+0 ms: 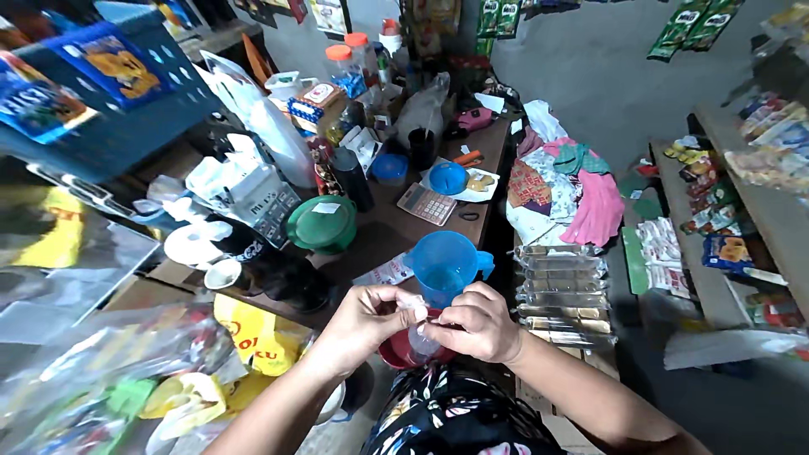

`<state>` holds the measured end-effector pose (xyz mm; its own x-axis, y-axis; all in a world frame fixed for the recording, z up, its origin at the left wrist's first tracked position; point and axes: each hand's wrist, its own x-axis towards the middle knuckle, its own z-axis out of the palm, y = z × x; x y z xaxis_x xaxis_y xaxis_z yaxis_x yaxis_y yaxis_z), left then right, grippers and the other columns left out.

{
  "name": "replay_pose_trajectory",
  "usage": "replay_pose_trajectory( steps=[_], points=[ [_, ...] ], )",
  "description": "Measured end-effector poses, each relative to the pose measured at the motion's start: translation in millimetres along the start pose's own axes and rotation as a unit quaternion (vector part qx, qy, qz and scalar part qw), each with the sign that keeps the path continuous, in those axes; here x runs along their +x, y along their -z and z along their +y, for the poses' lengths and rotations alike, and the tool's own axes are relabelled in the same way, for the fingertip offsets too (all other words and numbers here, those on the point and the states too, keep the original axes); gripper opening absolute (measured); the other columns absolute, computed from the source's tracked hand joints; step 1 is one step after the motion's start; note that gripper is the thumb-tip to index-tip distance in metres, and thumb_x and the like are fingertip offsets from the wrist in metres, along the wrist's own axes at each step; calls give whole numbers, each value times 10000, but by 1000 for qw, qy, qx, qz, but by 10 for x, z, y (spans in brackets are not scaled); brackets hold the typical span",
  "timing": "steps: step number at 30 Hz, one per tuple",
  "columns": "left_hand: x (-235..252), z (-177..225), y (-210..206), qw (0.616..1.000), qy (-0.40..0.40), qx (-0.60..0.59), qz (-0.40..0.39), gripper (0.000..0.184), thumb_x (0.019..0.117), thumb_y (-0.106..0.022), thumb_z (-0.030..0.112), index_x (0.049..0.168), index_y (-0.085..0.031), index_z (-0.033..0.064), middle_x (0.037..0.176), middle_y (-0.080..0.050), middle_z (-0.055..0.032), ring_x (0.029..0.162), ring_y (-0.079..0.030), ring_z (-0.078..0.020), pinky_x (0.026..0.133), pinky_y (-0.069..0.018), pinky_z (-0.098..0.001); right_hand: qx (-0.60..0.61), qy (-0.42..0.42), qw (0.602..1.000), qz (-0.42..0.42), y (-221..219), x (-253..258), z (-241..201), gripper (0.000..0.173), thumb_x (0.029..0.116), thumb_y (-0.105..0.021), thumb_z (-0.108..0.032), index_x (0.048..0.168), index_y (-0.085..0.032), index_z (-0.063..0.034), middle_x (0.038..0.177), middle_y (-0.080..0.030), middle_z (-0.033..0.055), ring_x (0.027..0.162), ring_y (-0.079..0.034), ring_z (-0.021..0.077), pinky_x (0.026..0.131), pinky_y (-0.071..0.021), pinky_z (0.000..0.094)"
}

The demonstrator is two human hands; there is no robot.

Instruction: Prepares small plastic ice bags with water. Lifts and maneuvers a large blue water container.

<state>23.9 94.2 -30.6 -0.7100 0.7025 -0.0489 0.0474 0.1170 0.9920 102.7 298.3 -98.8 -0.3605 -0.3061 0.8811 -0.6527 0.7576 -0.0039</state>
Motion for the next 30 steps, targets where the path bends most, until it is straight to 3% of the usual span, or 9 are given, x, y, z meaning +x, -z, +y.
replay_pose_trajectory(
  steps=[8,11,14,16,19,22,25,28,30],
  points=[
    [-41,9,106,998,-41,-8,-49,59,906,-725,85,928,-765,122,866,-738,85,798,-668,9,752,-553,-161,30,27,999,-9,3,43,66,61,991,-661,-198,1033,-704,-191,865,-591,35,804,-551,174,824,-450,309],
    [15,-67,52,998,-63,-19,-21,52,890,-734,73,901,-757,119,819,-711,93,740,-639,16,701,-539,-156,-13,44,998,-32,47,138,83,111,997,-669,-285,1093,-692,-234,1036,-622,14,957,-559,178,951,-413,326],
    [33,-230,8,995,-91,-27,14,41,883,-747,87,900,-760,122,810,-704,102,719,-617,26,680,-520,-147,-35,35,997,-55,77,175,129,163,1014,-621,-376,1026,-712,-242,1055,-655,-3,1017,-562,179,993,-386,334],
    [16,-378,-64,992,-98,-64,37,53,875,-754,68,904,-766,111,826,-716,86,728,-622,16,689,-525,-159,-8,-20,997,-70,61,146,109,165,978,-630,-377,926,-721,-250,1007,-659,-8,1017,-560,179,998,-380,340],
    [0,-550,-231,986,-100,-111,76,81,864,-745,36,890,-757,112,833,-722,76,737,-634,6,702,-536,-171,71,-197,971,-116,43,128,-44,155,822,-714,-376,782,-694,-227,992,-672,16,1075,-568,213,971,-417,364],
    [-2,-660,-338,980,-136,-101,102,56,861,-759,56,897,-762,99,870,-732,50,782,-657,-16,734,-554,-190,221,-407,875,-145,78,210,-190,125,741,-748,-213,723,-672,-116,1058,-630,42,1120,-517,169,954,-411,333],
    [-1,-692,-334,968,-222,1,117,27,890,-743,118,905,-765,112,909,-728,48,902,-668,-30,828,-556,-190,428,-578,685,-112,167,255,-219,104,857,-620,-74,757,-643,-89,1043,-584,-23,1043,-537,27,885,-455,192],
    [27,-736,-289,933,-307,104,155,60,937,-707,142,927,-760,114,929,-727,29,951,-644,-50,882,-512,-203,577,-649,494,-28,201,201,-201,159,946,-562,-52,1001,-711,-57,1054,-708,-9,1023,-645,68,936,-523,271],
    [17,-783,-258,894,-366,194,169,75,969,-655,139,943,-722,120,940,-706,-1,950,-623,-85,904,-474,-218,595,-660,458,10,166,167,-227,215,982,-545,-8,1131,-698,1,1153,-722,37,1077,-663,89,988,-522,287]
  ],
)
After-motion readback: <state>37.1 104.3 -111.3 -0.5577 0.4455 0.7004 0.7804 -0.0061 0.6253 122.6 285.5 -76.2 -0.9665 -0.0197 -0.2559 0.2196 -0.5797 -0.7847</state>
